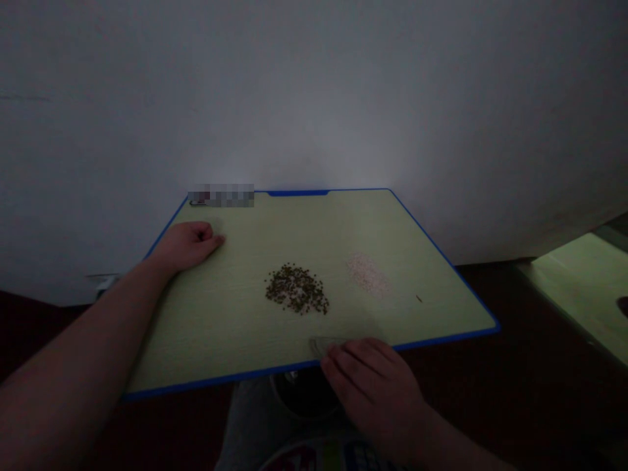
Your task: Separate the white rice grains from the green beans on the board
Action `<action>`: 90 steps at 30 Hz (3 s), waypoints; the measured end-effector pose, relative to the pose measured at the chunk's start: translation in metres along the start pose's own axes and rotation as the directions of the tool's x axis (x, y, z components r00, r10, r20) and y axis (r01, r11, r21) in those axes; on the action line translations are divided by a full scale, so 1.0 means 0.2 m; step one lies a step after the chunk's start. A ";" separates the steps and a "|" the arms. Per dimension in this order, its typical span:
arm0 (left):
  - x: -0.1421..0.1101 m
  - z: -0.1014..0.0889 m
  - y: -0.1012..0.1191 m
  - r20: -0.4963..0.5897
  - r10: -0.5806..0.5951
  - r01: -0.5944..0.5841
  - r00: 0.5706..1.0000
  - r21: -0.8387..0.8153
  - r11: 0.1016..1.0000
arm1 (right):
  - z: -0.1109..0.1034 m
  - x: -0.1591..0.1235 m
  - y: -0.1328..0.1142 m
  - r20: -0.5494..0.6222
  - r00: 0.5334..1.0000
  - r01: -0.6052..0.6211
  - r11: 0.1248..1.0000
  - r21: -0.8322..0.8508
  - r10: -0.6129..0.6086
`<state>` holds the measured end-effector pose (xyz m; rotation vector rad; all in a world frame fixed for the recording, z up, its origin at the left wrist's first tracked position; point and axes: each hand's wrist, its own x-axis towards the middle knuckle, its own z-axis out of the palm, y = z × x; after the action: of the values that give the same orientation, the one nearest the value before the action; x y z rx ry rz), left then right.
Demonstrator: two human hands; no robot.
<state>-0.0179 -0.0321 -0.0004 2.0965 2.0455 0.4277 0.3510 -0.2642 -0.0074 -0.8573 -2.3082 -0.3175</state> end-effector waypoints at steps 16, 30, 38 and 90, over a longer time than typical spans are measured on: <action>0.01 0.02 -0.05 -0.003 0.015 -0.015 1.000 -0.008 1.000 | -0.02 -0.07 0.17 0.017 0.993 -0.105 0.964 -0.246 0.113; -0.01 0.00 -0.01 0.004 -0.007 0.007 1.000 0.001 1.000 | 0.04 -0.01 0.12 0.069 0.990 -0.104 0.977 -0.186 0.119; -0.01 0.00 -0.02 -0.003 0.006 -0.006 1.000 0.008 1.000 | 0.02 -0.05 0.24 0.072 0.984 -0.134 0.947 -0.293 0.162; -0.01 0.00 -0.02 0.019 -0.001 0.001 1.000 -0.009 1.000 | 0.02 0.03 0.23 0.156 0.967 -0.155 0.952 -0.265 0.201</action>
<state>-0.0213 -0.0346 -0.0010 2.0866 2.0303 0.4142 0.3752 -0.2239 -0.0061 -1.2603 -2.3659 -0.4760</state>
